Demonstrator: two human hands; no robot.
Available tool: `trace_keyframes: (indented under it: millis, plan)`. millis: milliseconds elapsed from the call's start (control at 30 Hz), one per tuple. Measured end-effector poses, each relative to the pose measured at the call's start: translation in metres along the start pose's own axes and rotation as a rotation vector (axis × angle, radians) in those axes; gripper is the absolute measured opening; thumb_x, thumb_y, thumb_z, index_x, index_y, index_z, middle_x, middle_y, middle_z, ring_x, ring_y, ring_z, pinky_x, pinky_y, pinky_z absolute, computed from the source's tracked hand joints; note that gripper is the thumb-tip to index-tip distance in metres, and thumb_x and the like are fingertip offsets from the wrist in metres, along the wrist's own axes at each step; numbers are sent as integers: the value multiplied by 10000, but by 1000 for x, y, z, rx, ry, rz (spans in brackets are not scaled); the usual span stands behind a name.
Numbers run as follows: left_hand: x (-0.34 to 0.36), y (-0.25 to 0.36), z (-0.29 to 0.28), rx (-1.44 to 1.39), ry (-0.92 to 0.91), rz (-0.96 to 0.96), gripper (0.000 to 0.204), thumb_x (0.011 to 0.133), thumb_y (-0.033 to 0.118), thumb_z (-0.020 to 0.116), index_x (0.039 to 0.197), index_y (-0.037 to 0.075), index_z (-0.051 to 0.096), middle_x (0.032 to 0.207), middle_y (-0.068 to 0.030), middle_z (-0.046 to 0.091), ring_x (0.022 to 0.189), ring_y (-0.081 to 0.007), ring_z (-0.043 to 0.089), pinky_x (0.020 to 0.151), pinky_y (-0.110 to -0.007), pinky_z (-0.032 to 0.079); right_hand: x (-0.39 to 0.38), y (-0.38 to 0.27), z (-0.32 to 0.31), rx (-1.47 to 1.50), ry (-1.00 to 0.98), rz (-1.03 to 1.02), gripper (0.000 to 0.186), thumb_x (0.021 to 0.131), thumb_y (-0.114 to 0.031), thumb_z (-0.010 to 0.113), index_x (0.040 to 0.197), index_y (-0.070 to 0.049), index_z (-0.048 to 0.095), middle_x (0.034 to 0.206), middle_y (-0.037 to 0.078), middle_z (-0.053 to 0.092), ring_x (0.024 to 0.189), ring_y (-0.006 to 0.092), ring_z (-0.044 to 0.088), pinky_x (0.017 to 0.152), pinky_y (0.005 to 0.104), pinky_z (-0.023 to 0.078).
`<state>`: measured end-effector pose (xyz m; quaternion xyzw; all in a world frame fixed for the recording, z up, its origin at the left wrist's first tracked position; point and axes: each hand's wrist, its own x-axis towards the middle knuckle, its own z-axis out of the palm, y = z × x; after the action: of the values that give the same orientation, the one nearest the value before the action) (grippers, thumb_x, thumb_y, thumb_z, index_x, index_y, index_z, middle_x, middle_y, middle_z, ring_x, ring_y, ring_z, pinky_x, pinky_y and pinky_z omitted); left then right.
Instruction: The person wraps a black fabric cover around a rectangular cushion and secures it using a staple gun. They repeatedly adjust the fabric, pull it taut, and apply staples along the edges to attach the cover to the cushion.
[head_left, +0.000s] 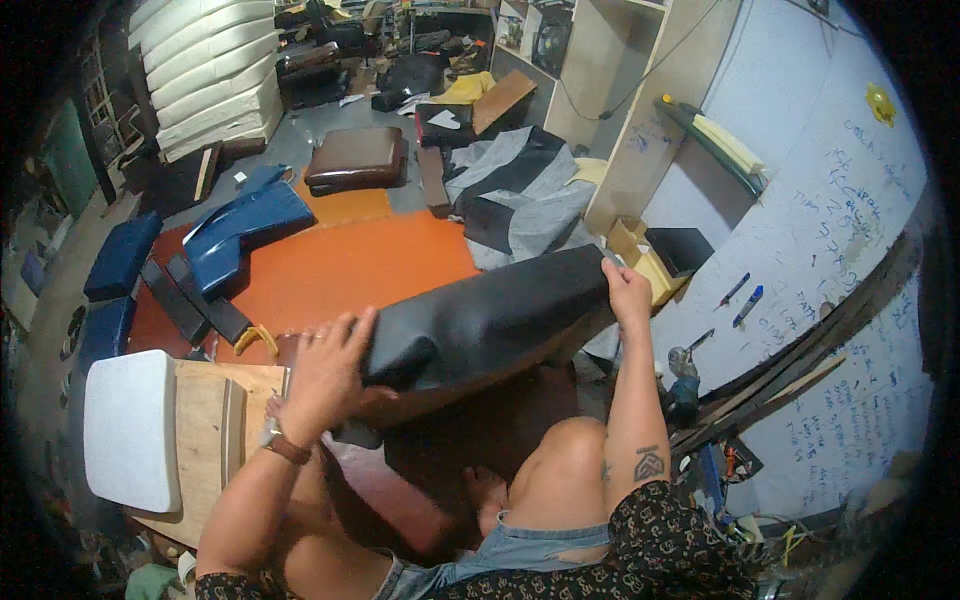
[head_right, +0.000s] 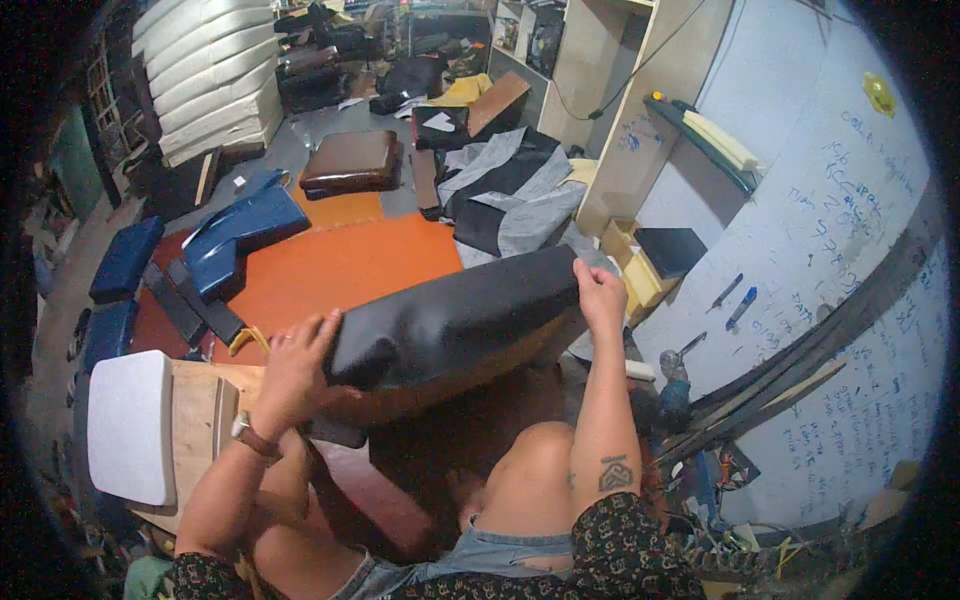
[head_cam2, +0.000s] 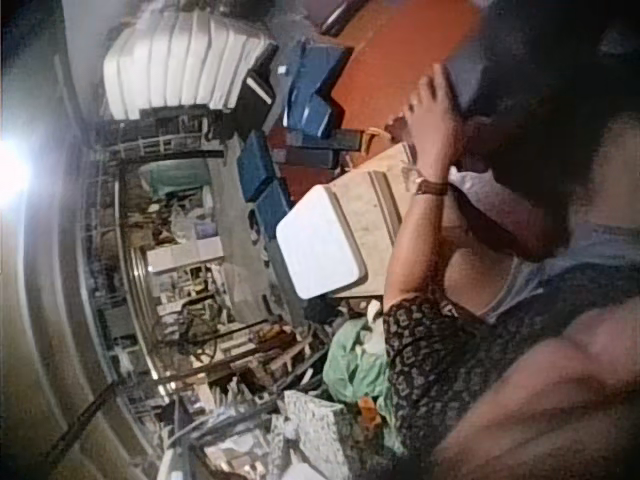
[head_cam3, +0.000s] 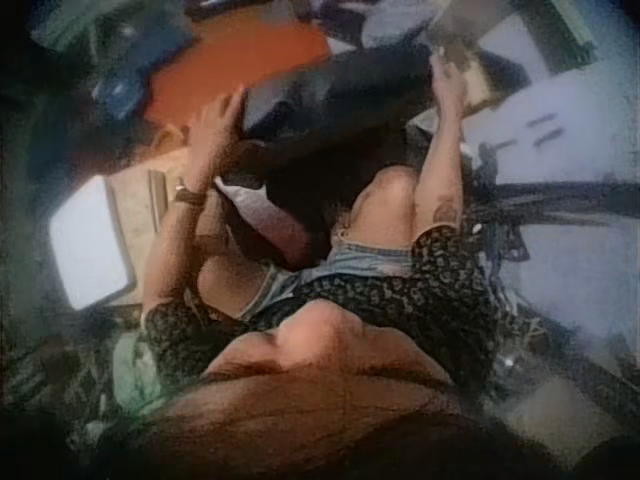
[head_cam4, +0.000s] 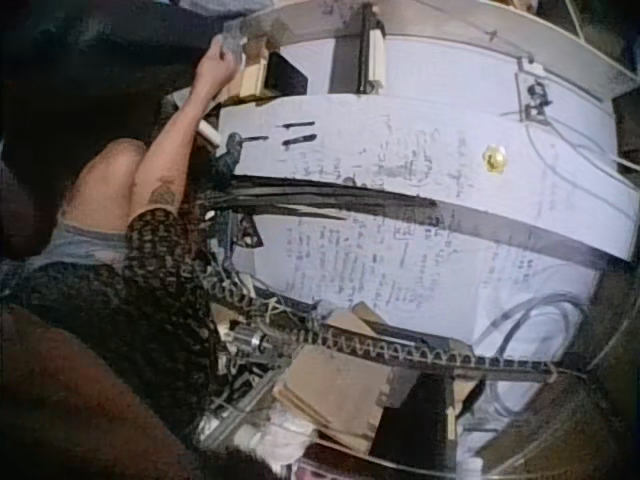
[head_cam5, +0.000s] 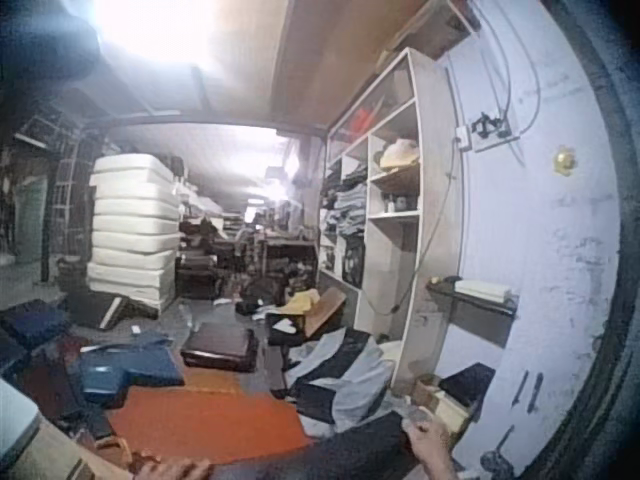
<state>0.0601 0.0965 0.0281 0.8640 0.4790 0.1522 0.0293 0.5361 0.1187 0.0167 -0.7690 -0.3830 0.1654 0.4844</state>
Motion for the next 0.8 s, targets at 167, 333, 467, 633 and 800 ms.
trace_keyframes:
  millis: [167,333,467,633,800]
  plan:
    - [-7,-37,-7,33,-6,7,1308,560,591,958,1620,59,406,1529,-154,546,1421,-376,513,1174,-654,343,-43,-42,13,-472,152,-207,533,991,-499,675,1306,-73,729,1445,182,646,1370,371,580,1146,480,437]
    - [-6,0,-2,68,16,42,1263,614,655,904,1624,81,408,1626,-120,470,1499,-353,445,1220,-715,262,-51,-46,33,-772,-81,-92,661,1000,-664,554,1514,-255,628,1720,98,385,1563,428,338,1211,759,188]
    - [-6,13,6,116,46,63,1210,660,598,910,1640,109,395,1688,-91,406,1564,-344,369,1260,-700,206,-32,-32,33,-691,-59,-67,667,978,-678,582,1484,-250,656,1711,50,409,1545,419,365,1228,718,197]
    - [-16,11,-2,68,16,102,1116,676,536,930,1629,225,440,1707,-97,386,1579,-357,349,1283,-654,221,-42,-40,38,-715,-69,-56,651,978,-681,579,1464,-260,673,1708,52,412,1538,402,380,1229,720,179]
    - [-11,9,0,84,26,121,1038,719,508,918,1615,258,458,1692,-117,400,1548,-371,388,1261,-647,273,-41,-41,33,-733,-49,-64,646,977,-691,571,1459,-273,675,1705,57,418,1536,400,383,1228,721,179]
